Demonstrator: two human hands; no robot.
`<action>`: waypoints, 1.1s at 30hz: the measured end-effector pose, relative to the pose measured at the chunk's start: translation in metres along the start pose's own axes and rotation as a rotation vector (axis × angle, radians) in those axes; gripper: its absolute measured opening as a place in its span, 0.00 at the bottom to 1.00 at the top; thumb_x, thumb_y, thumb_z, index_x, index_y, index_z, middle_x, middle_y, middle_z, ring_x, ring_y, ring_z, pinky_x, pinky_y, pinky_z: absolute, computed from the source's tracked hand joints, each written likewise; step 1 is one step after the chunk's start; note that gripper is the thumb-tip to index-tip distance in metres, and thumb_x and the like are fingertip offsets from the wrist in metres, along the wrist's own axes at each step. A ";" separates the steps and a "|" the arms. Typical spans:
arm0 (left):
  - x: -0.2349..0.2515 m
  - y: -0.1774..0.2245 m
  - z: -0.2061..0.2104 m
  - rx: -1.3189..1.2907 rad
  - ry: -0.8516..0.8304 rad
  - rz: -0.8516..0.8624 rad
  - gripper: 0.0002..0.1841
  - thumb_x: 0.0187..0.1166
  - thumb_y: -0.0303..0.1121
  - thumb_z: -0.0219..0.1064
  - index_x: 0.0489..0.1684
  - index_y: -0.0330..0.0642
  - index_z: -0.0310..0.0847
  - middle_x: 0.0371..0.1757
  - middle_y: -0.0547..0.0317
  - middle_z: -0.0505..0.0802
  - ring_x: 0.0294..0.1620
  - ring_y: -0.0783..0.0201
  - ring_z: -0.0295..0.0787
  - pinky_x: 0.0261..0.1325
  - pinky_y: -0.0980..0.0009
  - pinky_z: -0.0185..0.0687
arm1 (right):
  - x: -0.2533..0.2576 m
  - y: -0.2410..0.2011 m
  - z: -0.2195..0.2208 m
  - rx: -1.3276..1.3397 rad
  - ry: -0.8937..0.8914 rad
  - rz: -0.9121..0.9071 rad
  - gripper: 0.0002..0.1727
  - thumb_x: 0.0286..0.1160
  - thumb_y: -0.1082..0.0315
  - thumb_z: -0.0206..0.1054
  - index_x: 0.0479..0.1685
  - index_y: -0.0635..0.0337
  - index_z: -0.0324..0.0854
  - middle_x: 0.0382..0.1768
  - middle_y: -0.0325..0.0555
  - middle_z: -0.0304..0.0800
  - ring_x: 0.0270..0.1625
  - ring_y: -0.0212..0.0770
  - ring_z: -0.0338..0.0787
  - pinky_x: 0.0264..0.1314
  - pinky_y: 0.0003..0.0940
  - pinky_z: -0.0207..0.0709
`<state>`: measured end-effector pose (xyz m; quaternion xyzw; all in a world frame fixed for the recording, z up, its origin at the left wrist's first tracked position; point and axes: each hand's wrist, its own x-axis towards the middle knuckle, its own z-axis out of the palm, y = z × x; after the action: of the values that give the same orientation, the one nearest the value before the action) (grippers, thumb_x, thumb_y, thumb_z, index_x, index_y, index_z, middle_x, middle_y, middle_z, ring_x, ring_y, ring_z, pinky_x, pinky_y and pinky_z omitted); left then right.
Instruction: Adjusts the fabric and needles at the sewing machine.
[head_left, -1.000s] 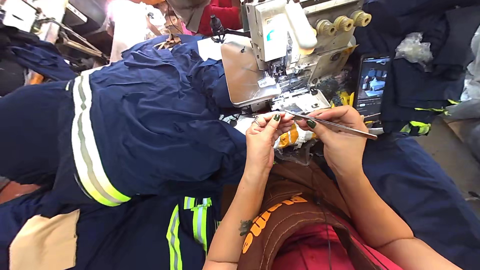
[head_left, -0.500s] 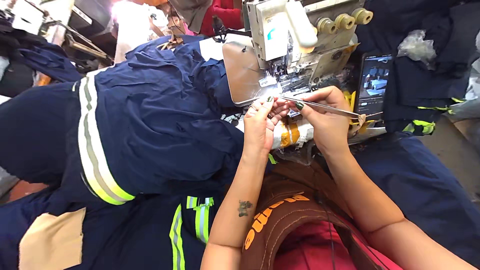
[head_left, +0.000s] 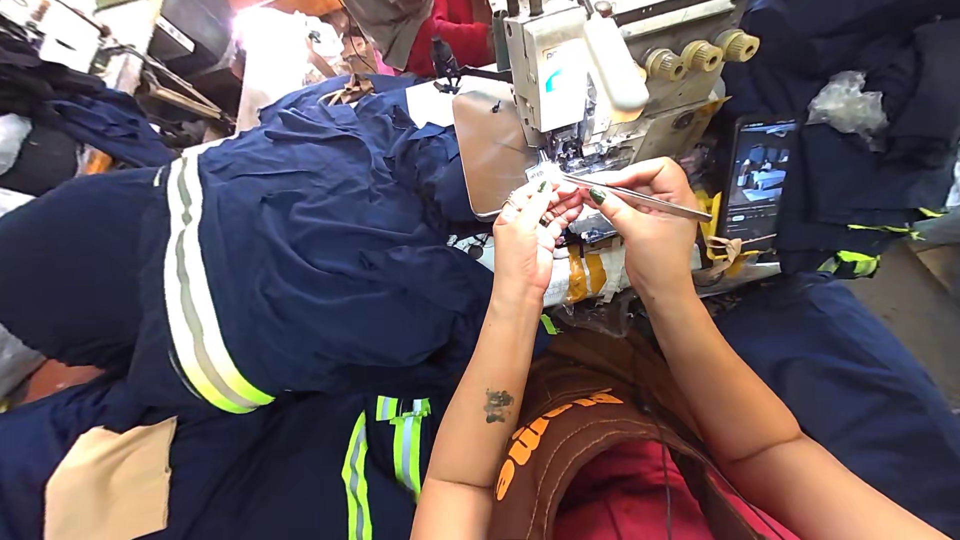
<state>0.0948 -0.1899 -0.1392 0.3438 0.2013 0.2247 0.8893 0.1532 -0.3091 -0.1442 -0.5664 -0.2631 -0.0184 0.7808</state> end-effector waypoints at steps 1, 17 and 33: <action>0.000 0.000 0.000 0.005 -0.007 0.003 0.08 0.87 0.22 0.54 0.53 0.33 0.78 0.43 0.43 0.94 0.43 0.52 0.97 0.53 0.59 0.93 | 0.000 0.000 0.000 -0.003 0.000 -0.003 0.15 0.65 0.85 0.74 0.47 0.64 0.79 0.45 0.50 0.96 0.47 0.43 0.97 0.54 0.37 0.93; -0.005 0.002 -0.003 -0.009 -0.065 -0.011 0.08 0.89 0.24 0.54 0.50 0.33 0.79 0.41 0.43 0.95 0.43 0.52 0.97 0.55 0.60 0.93 | -0.009 -0.012 -0.004 -0.040 -0.057 0.003 0.15 0.68 0.82 0.75 0.50 0.58 0.80 0.47 0.41 0.94 0.48 0.35 0.95 0.54 0.31 0.92; -0.008 0.000 -0.006 0.063 -0.084 0.017 0.08 0.87 0.21 0.55 0.48 0.30 0.82 0.41 0.41 0.96 0.42 0.52 0.98 0.52 0.61 0.94 | -0.011 -0.010 -0.007 -0.058 -0.051 -0.001 0.16 0.66 0.82 0.75 0.48 0.58 0.80 0.45 0.41 0.94 0.46 0.35 0.96 0.52 0.32 0.93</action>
<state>0.0852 -0.1909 -0.1418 0.3826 0.1680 0.2110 0.8837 0.1431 -0.3220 -0.1417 -0.5889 -0.2826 -0.0120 0.7571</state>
